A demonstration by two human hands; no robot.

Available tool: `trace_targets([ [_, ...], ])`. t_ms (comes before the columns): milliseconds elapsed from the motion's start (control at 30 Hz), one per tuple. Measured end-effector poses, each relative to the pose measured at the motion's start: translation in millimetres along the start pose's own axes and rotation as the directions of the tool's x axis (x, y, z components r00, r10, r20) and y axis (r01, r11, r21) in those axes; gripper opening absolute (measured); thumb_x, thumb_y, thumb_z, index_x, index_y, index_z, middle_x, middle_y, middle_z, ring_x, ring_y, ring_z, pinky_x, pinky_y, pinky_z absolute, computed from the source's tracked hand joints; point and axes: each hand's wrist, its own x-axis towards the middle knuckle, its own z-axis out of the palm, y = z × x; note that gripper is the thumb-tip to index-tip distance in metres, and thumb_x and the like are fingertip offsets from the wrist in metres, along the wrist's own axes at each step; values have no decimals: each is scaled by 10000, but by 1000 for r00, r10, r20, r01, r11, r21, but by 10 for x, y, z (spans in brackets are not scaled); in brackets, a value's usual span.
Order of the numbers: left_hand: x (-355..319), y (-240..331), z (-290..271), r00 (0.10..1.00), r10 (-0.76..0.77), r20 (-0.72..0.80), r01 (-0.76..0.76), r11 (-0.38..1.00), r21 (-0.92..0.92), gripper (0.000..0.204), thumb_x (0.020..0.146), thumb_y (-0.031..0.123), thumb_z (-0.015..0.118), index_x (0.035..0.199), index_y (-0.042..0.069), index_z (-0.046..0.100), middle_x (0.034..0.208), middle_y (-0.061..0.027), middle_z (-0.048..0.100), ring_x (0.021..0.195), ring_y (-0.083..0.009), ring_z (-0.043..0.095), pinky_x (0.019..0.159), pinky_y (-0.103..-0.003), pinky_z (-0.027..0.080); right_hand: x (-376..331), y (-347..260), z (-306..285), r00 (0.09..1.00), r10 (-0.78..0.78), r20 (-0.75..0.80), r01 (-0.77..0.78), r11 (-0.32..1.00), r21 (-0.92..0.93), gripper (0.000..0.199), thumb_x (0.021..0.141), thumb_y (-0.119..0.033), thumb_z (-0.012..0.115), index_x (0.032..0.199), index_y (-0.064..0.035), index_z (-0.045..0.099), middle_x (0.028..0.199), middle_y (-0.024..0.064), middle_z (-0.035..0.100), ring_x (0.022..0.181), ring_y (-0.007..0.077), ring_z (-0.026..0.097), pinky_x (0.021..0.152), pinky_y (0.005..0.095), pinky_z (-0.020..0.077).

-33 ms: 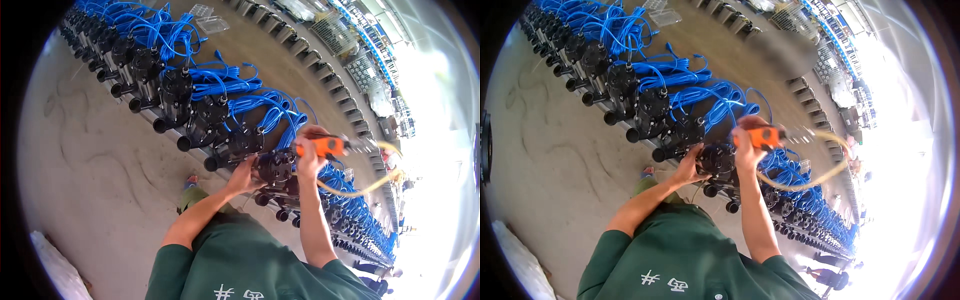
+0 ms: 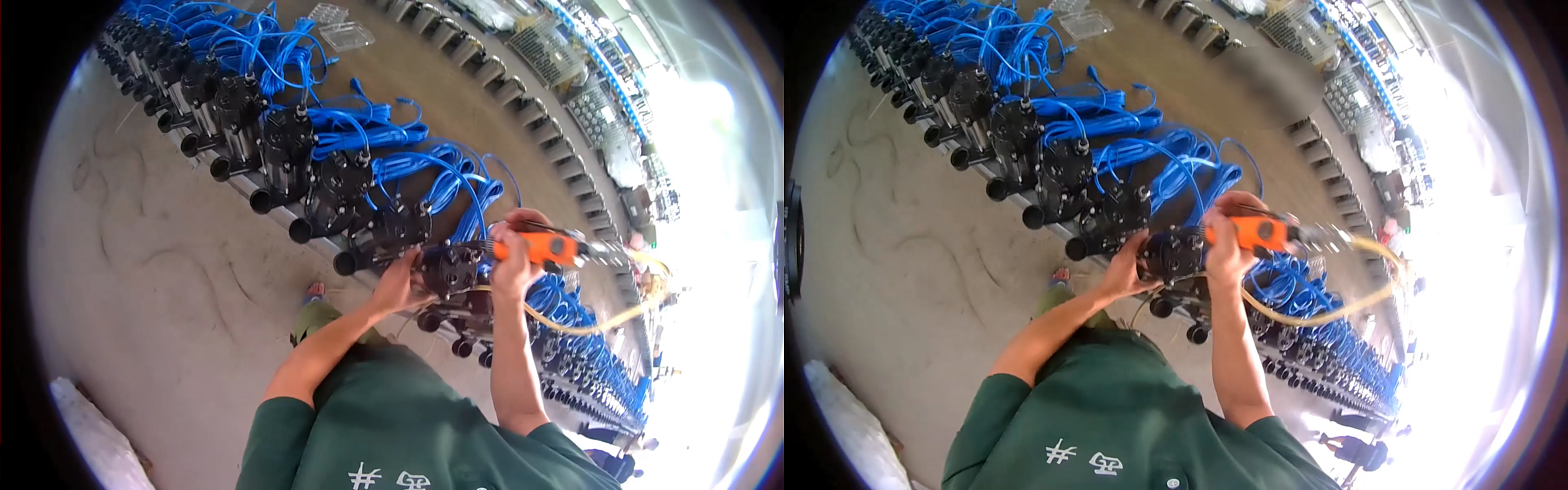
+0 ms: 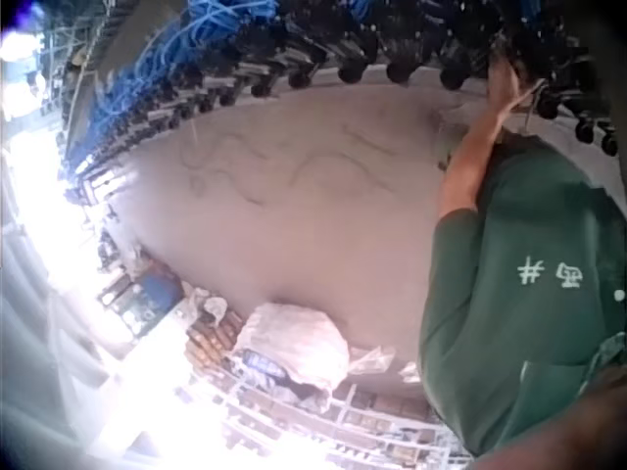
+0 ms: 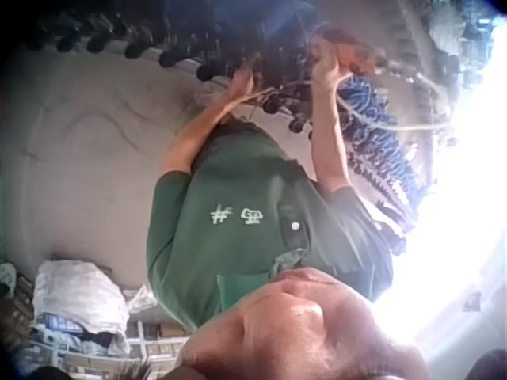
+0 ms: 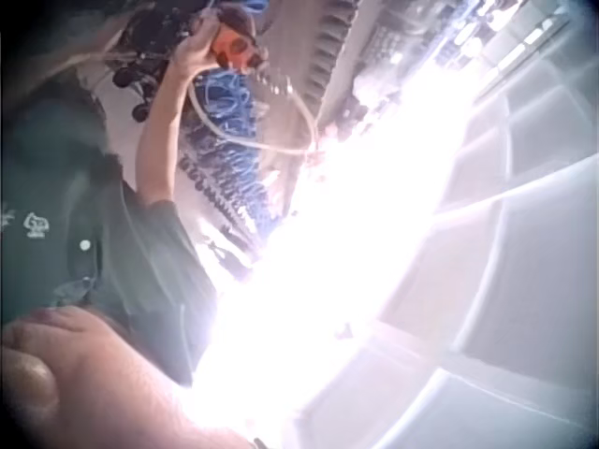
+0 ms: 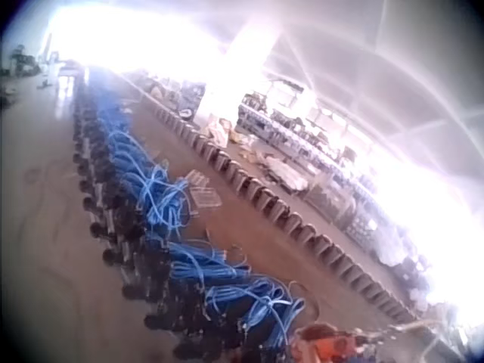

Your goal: The person assembles a row of water pumps by using an air-powered screwdriver to tighten screws on each pump housing.

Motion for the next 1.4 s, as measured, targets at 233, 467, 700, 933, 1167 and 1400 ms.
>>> trace_targets([
  [233, -25, 107, -23, 1000, -9, -11, 10, 992, 126, 1179, 639, 250, 953, 1519, -84, 243, 1319, -292, 562, 1188, -429, 607, 1008, -429, 505, -799, -268, -446, 997, 30, 69, -33, 998, 48, 310, 754, 18, 569, 1060, 2, 519, 866, 132, 554, 620, 162, 540, 604, 322, 515],
  [467, -30, 227, 0, 987, -143, 69, 133, 981, 141, 1137, 657, 256, 944, 1491, -99, 259, 1160, -222, 680, 1025, -361, 703, 902, -402, 551, -848, 188, -578, 990, 132, 59, -139, 982, 132, 239, 810, 59, 593, 1041, 3, 565, 853, 83, 622, 727, 126, 611, 644, 261, 515],
  [700, -40, 171, 95, 995, -92, 38, 88, 991, 101, 1038, 728, 268, 913, 1458, -75, 259, 1044, -145, 743, 992, -302, 733, 854, -384, 572, -780, 200, -494, 989, 138, 54, -147, 964, 223, 240, 776, 81, 600, 1008, 38, 647, 909, 93, 695, 857, 151, 667, 757, 279, 540],
  [933, -5, 111, 86, 982, -127, 138, 102, 979, 177, 1058, 729, 288, 915, 1463, -74, 244, 1222, -204, 665, 1079, -346, 686, 909, -393, 546, -644, 204, -635, 988, -57, 144, 44, 995, 88, 223, 723, 51, 607, 942, 34, 643, 847, 86, 696, 767, 136, 665, 706, 285, 552],
  [1167, -689, 340, 297, 989, 29, -142, 56, 830, 555, 554, 820, 180, 824, 1233, -38, 528, 1104, -183, 623, 1010, -331, 624, 870, -413, 506, -628, -1133, -1112, 965, -243, -98, 229, 964, -132, 307, 761, 20, 642, 1066, -8, 667, 936, 65, 721, 697, 91, 632, 620, 234, 492],
  [1400, -599, 124, 885, 982, -188, 31, 165, 921, 353, 226, 854, 100, 731, 1065, 27, 698, 832, -153, 691, 746, -339, 692, 674, -427, 549, -703, -1519, -1541, 892, -361, -273, 377, 926, 7, 352, 753, -27, 575, 1078, 107, 571, 1000, 201, 627, 644, 168, 561, 641, 339, 503],
])
